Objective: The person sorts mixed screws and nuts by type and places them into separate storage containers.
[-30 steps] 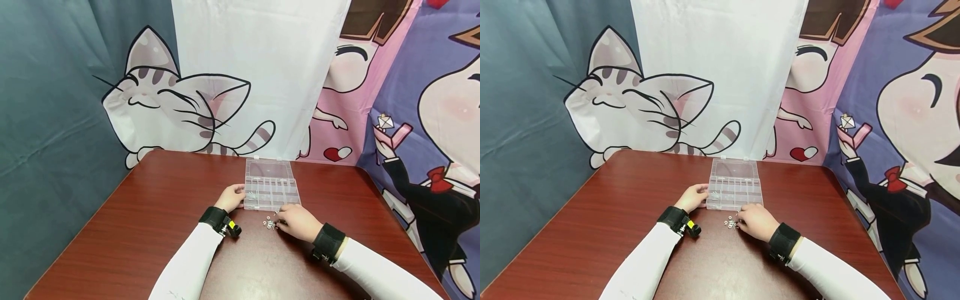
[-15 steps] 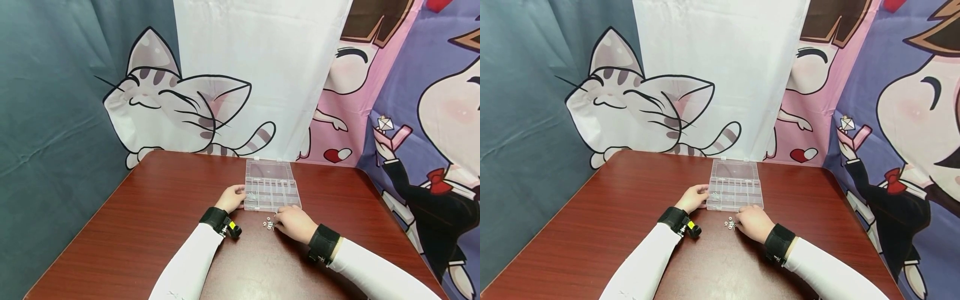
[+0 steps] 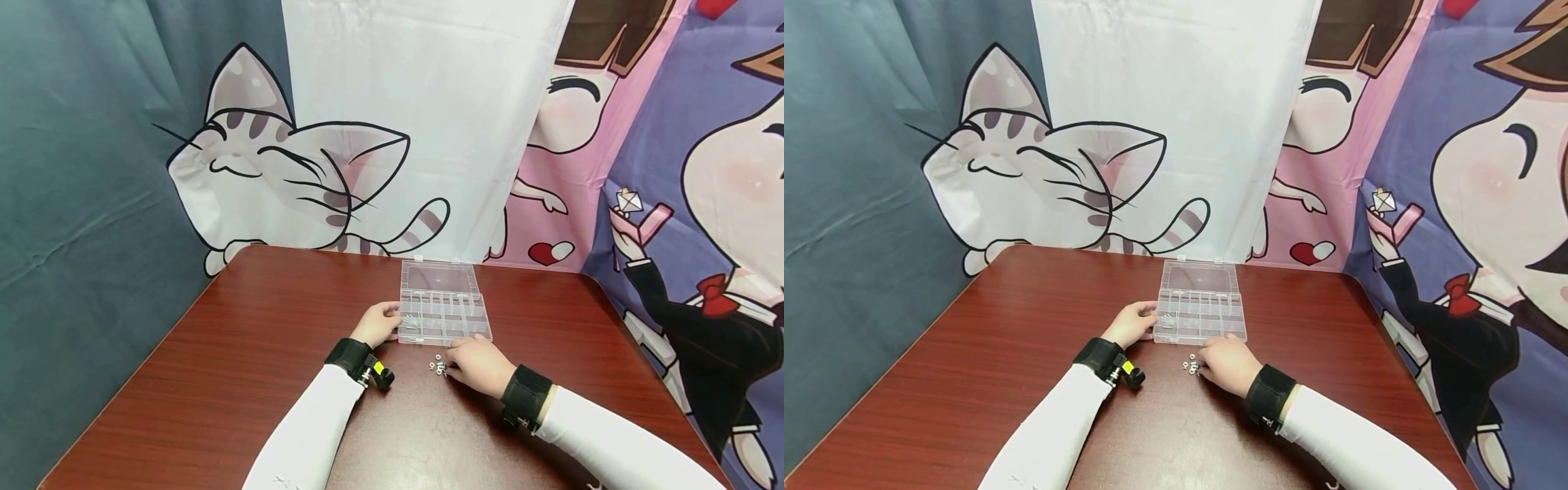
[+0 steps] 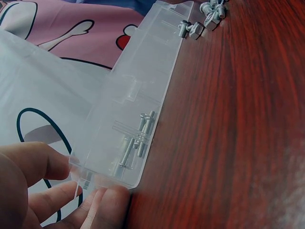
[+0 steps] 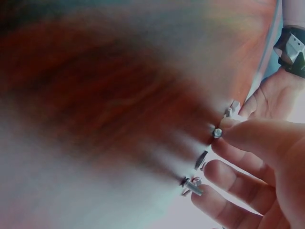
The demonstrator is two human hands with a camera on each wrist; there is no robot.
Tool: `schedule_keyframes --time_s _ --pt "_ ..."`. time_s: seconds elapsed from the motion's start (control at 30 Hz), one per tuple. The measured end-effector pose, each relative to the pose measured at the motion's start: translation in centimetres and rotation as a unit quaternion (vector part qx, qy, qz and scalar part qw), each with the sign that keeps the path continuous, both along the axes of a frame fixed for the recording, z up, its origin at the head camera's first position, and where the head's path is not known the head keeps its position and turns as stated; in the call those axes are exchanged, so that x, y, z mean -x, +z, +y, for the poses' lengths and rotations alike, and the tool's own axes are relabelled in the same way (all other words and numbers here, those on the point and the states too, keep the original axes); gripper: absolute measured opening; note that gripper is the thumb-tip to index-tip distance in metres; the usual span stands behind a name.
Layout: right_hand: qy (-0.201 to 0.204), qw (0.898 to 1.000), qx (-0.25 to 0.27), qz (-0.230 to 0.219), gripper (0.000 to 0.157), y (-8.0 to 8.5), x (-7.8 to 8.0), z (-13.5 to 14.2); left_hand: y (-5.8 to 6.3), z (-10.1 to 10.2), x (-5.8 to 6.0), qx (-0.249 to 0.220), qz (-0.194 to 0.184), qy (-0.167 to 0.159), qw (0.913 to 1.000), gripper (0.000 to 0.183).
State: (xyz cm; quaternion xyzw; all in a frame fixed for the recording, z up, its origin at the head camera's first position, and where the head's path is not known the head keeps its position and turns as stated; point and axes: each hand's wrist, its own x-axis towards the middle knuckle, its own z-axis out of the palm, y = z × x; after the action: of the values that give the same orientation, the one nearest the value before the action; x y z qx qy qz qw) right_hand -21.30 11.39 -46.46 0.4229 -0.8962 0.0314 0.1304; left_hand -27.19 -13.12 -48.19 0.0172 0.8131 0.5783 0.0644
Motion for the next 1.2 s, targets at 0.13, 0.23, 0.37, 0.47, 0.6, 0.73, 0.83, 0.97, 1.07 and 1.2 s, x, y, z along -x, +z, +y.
schedule_keyframes --time_s 0.13,0.23,0.37,0.47,0.6,0.73,0.83,0.97,1.07,1.2 --pt "0.005 1.000 0.000 0.001 0.016 0.2 -0.1 -0.2 0.0 0.0 0.0 -0.002 0.000 -0.002 1.0000 0.047" --pt "0.005 1.000 -0.006 -0.001 0.017 0.3 -0.1 -0.3 0.1 0.0 0.0 -0.001 -0.001 -0.001 1.0000 0.047" --pt "0.002 1.000 -0.011 -0.006 0.023 0.4 0.0 -0.4 0.0 0.1 0.1 0.001 0.004 -0.002 1.0000 0.047" --pt "-0.004 1.000 -0.014 -0.014 0.026 0.4 0.0 -0.4 -0.2 0.1 0.1 0.003 0.006 -0.002 1.0000 0.047" --pt "-0.004 1.000 -0.022 -0.019 0.028 0.6 -0.1 -0.4 -0.2 0.1 0.0 0.005 0.001 -0.003 1.0000 0.046" --pt "-0.001 1.000 -0.025 -0.012 0.030 0.8 -0.2 -0.5 -0.1 0.1 0.0 0.004 0.001 -0.004 1.0000 0.046" --pt "-0.001 1.000 -0.024 -0.011 0.030 0.8 -0.2 -0.5 0.1 0.0 0.0 0.003 0.003 -0.004 1.0000 0.046" --pt "0.003 1.000 -0.024 -0.008 0.030 0.7 -0.1 -0.5 0.1 -0.1 -0.1 0.001 0.003 -0.005 1.0000 0.047" --pt "0.007 1.000 -0.021 -0.006 0.028 0.6 0.2 -0.4 -0.1 -0.1 -0.2 -0.002 0.000 -0.006 1.0000 0.047" --pt "0.000 1.000 -0.003 -0.014 0.020 1.5 1.2 -0.2 0.1 -0.2 -0.1 -0.005 -0.002 -0.006 1.0000 0.047"
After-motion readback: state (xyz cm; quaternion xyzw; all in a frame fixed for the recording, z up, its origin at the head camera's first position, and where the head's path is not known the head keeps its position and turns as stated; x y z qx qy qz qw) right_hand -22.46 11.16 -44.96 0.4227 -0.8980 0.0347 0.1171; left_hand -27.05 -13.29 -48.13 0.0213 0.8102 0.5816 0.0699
